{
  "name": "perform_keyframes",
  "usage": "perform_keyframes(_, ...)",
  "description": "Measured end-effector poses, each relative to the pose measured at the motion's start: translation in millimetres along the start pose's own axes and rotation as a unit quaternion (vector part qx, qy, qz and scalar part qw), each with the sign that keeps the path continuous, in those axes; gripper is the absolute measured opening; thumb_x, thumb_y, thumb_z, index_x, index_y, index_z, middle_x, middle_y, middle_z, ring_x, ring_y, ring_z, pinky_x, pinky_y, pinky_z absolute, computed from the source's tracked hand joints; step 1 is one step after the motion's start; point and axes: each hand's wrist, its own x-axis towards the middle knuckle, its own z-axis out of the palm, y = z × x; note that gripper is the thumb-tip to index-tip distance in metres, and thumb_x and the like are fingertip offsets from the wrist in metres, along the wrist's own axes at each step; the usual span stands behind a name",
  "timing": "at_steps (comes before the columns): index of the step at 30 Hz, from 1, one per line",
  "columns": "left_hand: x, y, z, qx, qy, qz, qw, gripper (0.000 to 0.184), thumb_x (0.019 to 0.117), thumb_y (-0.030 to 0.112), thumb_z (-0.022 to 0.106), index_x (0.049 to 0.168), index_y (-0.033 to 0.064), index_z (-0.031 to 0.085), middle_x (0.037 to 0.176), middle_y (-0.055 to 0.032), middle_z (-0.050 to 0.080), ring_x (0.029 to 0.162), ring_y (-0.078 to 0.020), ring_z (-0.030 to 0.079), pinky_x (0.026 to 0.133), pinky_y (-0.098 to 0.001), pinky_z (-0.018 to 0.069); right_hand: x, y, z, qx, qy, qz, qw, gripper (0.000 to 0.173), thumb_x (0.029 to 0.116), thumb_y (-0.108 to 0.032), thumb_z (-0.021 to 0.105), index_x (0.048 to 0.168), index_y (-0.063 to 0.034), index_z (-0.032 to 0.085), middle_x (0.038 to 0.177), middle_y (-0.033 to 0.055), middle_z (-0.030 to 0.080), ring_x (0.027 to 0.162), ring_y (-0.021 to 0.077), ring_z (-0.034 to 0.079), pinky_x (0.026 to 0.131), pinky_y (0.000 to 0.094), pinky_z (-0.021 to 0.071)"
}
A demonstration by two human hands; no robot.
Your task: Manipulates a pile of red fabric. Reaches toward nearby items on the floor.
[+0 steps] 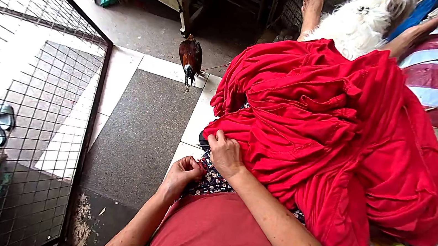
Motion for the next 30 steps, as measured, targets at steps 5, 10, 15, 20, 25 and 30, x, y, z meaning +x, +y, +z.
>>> perform_keyframes(5, 1.5, 2.3, 4.0, 0.016, -0.03, 0.016, 0.999, 0.016, 0.0856, -0.003, 0.059, 0.099, 0.0059, 0.059, 0.074, 0.0064, 0.066, 0.062, -0.0021, 0.061, 0.06, -0.0195, 0.0525, -8.7, -0.8, -23.1, 0.228, 0.135, -0.03, 0.964, 0.011, 0.0829, 0.006, 0.066, 0.092, 0.0051, 0.072, 0.098, 0.019, 0.068, 0.078, 0.0288, 0.069, 0.067, 0.0449, 0.0578)
perform_keyframes(10, 0.1, 1.8, 1.5, 0.042, -0.038, 0.013, 0.998, 0.024, 0.0935, 0.005, 0.049, 0.099, 0.004, 0.072, 0.082, 0.0056, 0.07, 0.07, -0.0008, 0.063, 0.067, -0.0199, 0.0529, -57.8, 43.3, -110.3, 0.446, 0.258, 0.014, 0.857, 0.016, 0.1024, -0.009, 0.05, 0.108, -0.0097, 0.065, 0.1, -0.0057, 0.069, 0.075, -0.0009, 0.059, 0.064, 0.0182, 0.0498)
perform_keyframes(15, 7.6, 2.8, 2.1, -0.043, -0.025, 0.0, 0.999, 0.027, 0.0982, 0.002, 0.04, 0.087, 0.008, 0.064, 0.07, 0.0069, 0.066, 0.063, -0.0018, 0.062, 0.063, -0.0205, 0.0532, -86.8, 103.5, -123.1, 0.51, 0.435, 0.135, 0.73, 0.02, 0.1048, -0.001, 0.041, 0.1, -0.0147, 0.055, 0.077, -0.0095, 0.066, 0.047, -0.005, 0.046, 0.043, 0.0097, 0.0378)
perform_keyframes(20, 26.1, 6.4, 4.9, -0.083, -0.002, 0.02, 0.996, 0.027, 0.0987, -0.002, 0.042, 0.083, 0.0079, 0.061, 0.072, 0.0047, 0.068, 0.063, -0.0028, 0.062, 0.064, -0.0201, 0.0538, -88.5, 83.3, -129.2, 0.301, 0.44, 0.129, 0.836, 0.02, 0.0883, -0.005, 0.07, 0.101, -0.0123, 0.056, 0.091, -0.0108, 0.058, 0.081, -0.0044, 0.057, 0.074, 0.0142, 0.0496)
perform_keyframes(25, 45.3, 15.5, 18.5, -0.095, 0.026, -0.026, 0.995, 0.039, 0.1049, 0.003, 0.031, 0.081, 0.0063, 0.062, 0.066, 0.0051, 0.063, 0.06, -0.0027, 0.059, 0.061, -0.0199, 0.0512, -99.4, 100.2, -133.0, 0.146, 0.408, 0.19, 0.881, 0.016, 0.0872, -0.002, 0.067, 0.099, 0.0025, 0.058, 0.088, 0.0027, 0.058, 0.078, 0.0017, 0.054, 0.072, 0.018, 0.0462)
perform_keyframes(30, 64.1, 18.9, 25.1, -0.081, 0.004, -0.038, 0.996, 0.027, 0.1081, 0.011, 0.044, 0.091, 0.0037, 0.064, 0.071, 0.0049, 0.061, 0.062, -0.0017, 0.057, 0.063, -0.0186, 0.0506, -89.1, 101.9, -132.5, 0.025, 0.28, 0.249, 0.927, 0.018, 0.094, -0.004, 0.06, 0.105, 0.0101, 0.064, 0.093, 0.0271, 0.067, 0.088, 0.0376, 0.066, 0.081, 0.0541, 0.0486)
